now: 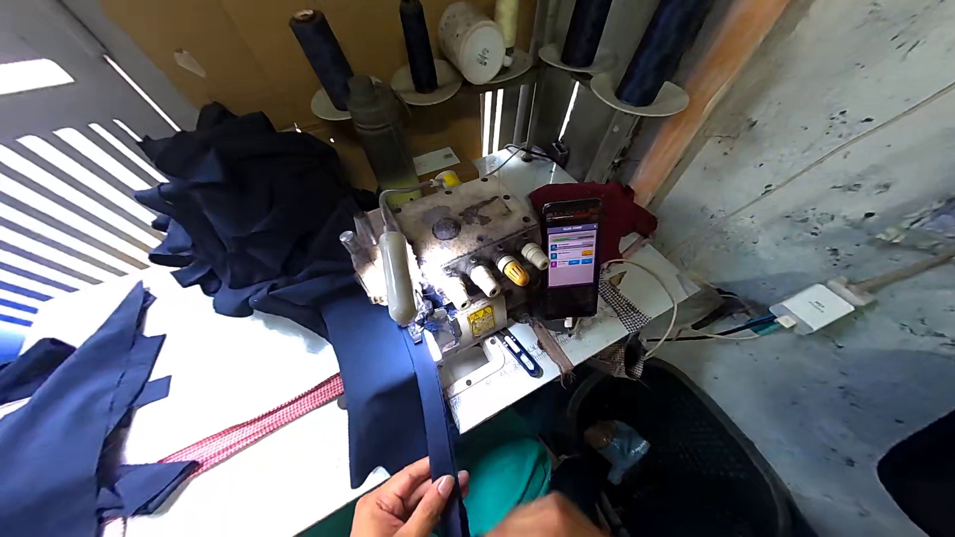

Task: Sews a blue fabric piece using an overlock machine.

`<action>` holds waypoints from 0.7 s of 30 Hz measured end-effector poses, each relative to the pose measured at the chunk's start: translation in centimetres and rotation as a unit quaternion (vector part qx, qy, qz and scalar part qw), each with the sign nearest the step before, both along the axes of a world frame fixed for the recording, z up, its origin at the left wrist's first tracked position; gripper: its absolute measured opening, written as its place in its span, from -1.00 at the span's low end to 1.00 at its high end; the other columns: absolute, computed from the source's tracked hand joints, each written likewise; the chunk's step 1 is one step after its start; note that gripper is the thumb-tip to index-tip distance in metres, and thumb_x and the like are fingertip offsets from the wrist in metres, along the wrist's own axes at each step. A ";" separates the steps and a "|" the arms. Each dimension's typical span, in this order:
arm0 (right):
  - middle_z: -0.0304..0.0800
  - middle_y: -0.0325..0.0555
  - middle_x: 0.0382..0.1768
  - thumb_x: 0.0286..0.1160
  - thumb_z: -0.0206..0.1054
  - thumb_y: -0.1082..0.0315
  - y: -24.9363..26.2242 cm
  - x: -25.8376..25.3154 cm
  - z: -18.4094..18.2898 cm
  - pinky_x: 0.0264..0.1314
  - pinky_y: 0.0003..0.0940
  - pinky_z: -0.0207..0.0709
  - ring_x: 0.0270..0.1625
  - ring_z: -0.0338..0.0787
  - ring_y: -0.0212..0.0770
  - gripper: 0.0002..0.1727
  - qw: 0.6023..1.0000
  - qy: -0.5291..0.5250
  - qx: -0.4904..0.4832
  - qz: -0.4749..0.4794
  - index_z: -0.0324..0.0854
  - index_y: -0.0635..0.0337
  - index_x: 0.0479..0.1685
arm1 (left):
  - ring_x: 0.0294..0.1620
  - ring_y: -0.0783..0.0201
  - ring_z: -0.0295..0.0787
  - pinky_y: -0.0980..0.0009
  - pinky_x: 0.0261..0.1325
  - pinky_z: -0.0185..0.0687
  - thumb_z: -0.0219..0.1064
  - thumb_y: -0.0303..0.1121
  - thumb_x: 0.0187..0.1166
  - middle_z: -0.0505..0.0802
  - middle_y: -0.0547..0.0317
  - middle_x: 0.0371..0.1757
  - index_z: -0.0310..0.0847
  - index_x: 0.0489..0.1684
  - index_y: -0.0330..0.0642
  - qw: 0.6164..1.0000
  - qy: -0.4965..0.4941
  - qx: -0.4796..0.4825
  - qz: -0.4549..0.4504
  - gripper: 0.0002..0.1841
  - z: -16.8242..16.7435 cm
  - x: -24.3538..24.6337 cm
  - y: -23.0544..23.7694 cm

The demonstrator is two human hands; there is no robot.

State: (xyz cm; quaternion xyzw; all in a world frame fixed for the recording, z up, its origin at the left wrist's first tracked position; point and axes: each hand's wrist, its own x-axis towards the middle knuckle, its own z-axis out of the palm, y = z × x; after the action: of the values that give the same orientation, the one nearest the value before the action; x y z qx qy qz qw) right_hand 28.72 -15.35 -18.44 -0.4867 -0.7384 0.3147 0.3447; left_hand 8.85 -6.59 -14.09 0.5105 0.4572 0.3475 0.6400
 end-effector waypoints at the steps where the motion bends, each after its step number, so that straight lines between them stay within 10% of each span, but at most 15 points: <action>1: 0.95 -0.18 -0.08 0.72 0.28 0.19 1.0 1.0 -0.5 0.11 -0.24 0.79 -0.02 0.92 -0.28 -0.72 0.999 0.002 0.009 -0.051 0.87 0.10 0.07 | -0.19 0.24 0.97 0.32 -0.02 0.89 0.28 -0.64 0.59 0.98 0.06 -0.21 0.75 0.09 -0.39 0.999 -0.028 -0.025 0.013 -0.78 0.0 -0.3 0.3; 8: 0.76 -0.23 -0.43 0.70 0.24 0.11 7.9 8.0 -0.6 -0.53 -0.37 0.59 -0.58 0.60 -0.36 -0.33 0.906 -0.114 0.106 -0.393 0.36 0.27 0.73 | -0.27 0.42 0.88 0.42 0.00 0.85 0.42 -0.27 0.60 0.92 0.26 -0.27 0.83 0.14 -0.07 0.915 -0.338 -0.215 -0.049 -0.75 0.2 -3.9 2.4; 15: 0.75 -0.25 -0.47 0.72 0.24 0.02 9.5 9.3 -0.5 -0.59 -0.30 0.56 -0.61 0.60 -0.32 -0.18 0.892 -0.152 0.081 -0.417 0.12 0.33 0.84 | -0.31 0.27 0.95 0.30 -0.11 0.90 0.26 -0.54 0.67 0.96 0.09 -0.33 0.85 -0.21 -0.21 0.990 -0.087 -0.111 -0.030 -0.81 -2.3 -1.3 -0.5; 21: 0.73 -0.25 -0.50 0.71 0.24 0.01 9.8 9.6 -0.3 -0.60 -0.38 0.52 -0.63 0.57 -0.37 -0.22 0.889 -0.136 0.098 -0.427 0.23 0.34 0.79 | -0.06 0.39 0.93 0.40 0.12 0.82 0.38 -0.33 0.65 0.99 0.23 -0.15 0.95 -0.24 -0.05 0.997 -0.054 -0.006 -0.051 -0.82 -1.9 -2.3 -0.1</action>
State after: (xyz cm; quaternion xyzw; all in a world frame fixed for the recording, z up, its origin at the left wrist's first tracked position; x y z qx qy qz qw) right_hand 38.37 -5.51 -18.73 -0.7571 -0.5255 -0.0057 0.3881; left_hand 6.57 -6.73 -16.04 0.5099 0.3978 0.3387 0.6834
